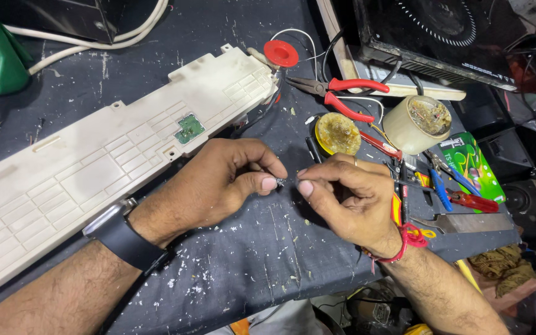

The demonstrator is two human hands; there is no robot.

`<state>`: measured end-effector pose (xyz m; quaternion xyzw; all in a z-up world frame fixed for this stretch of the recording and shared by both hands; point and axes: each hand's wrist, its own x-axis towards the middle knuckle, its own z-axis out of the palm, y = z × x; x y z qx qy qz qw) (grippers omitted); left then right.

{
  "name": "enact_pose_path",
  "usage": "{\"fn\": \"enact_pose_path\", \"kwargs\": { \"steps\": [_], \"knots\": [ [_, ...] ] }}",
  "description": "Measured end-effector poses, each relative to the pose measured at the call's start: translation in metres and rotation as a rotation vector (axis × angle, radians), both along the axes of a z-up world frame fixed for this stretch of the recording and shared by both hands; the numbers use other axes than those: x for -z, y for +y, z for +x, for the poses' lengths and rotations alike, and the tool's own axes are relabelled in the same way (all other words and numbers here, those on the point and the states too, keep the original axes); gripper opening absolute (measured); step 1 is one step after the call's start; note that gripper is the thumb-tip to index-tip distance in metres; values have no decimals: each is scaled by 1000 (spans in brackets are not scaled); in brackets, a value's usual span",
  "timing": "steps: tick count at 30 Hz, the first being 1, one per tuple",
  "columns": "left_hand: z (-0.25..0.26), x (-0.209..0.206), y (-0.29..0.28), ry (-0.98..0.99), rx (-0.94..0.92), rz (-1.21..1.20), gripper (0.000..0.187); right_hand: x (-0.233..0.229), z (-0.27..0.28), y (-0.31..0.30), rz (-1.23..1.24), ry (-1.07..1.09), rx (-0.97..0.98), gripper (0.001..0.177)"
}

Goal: The person is repairing a small electronic component. They use pliers to strip the insulation from a wire and then twist the exposed wire ends together. The work is performed on a cluttered workbench with various tools and electronic parts visible.

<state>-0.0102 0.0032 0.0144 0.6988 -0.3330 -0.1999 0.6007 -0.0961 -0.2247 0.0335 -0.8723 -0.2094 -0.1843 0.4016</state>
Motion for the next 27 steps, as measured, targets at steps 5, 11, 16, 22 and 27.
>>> {"fn": "enact_pose_path", "kwargs": {
  "steps": [5,11,16,22,27],
  "knots": [
    [0,-2,2,-106,37,15,12,-4,2,-12,74,108,-33,19],
    [1,5,3,-443,30,152,14,0,1,-20,453,464,-67,23],
    [2,10,2,-448,50,209,15,4,-2,-21,462,579,-24,20],
    [2,5,4,-425,15,226,16,5,5,-9,-119,277,-82,18],
    [2,7,6,-364,25,277,20,1,13,-9,-250,171,-170,9]
  ]
}}
